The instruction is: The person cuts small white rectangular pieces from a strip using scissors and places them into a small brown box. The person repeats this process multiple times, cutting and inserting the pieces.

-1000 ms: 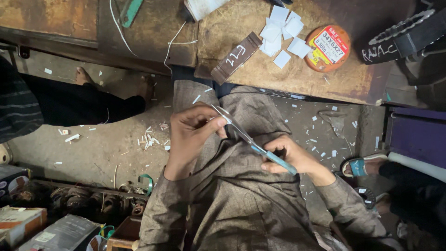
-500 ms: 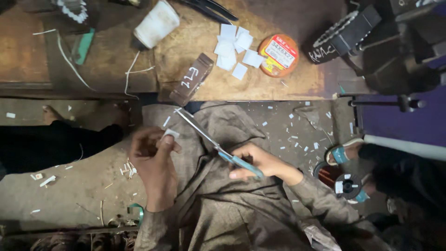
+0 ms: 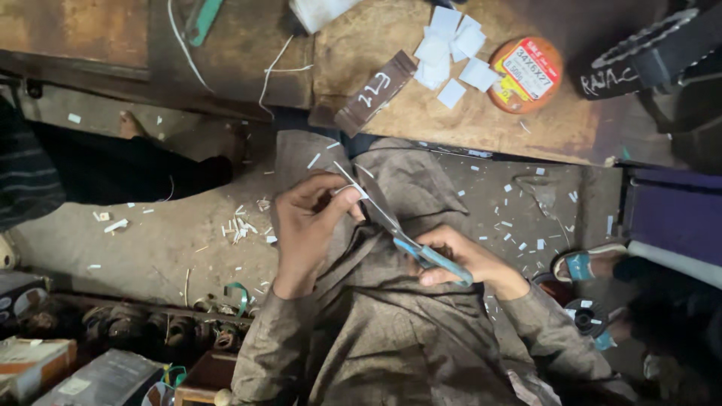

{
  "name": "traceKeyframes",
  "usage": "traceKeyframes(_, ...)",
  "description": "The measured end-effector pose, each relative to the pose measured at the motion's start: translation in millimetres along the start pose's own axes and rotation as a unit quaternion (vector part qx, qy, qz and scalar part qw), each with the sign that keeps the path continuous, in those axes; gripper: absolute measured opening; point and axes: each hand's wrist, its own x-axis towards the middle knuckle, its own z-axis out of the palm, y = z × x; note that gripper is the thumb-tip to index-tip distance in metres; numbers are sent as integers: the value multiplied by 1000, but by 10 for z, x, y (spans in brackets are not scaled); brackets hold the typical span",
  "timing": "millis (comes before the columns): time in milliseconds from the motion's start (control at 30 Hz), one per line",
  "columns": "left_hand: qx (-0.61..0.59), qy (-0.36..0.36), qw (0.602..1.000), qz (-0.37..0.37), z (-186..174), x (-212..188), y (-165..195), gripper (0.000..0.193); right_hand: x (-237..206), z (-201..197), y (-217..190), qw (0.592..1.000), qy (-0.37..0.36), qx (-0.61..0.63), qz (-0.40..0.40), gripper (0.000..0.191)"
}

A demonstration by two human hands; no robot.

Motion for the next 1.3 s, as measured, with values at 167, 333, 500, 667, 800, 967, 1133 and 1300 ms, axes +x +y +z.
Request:
traceKeyframes(167,-4,1,1000,3,-9,9,2,8,26,29,-11,999,29,-14,34,33)
traceKeyframes(333,-35,-5,999,6,-35,7,-37,9,56,39,-60,993,64,-95,-2,25)
traceKeyframes(500,-4,-5,1000,5,-67,9,-43,8,70,-1,-70,989,61,-113,-68,22)
traceKeyframes(667,5,-16,1000,-6,-102,15,-28,8,66,2,-59,991,81,-97,35,25)
traceKeyframes(800,4,-13,1000,3,-94,17,-56,8,87,43,-64,990,63,-40,120,21)
traceKeyframes(967,-22,7,1000,6,-71,27,-106,11,89,89,-23,993,38,-80,-76,20)
traceKeyframes(1133,-36,-7,999,17,-97,27,-124,11,92,83,69,998,60,-28,12,23)
traceKeyframes(1300,7,-8,1000,-1,-91,29,-90,11,100,65,-28,996,40,-33,66,23)
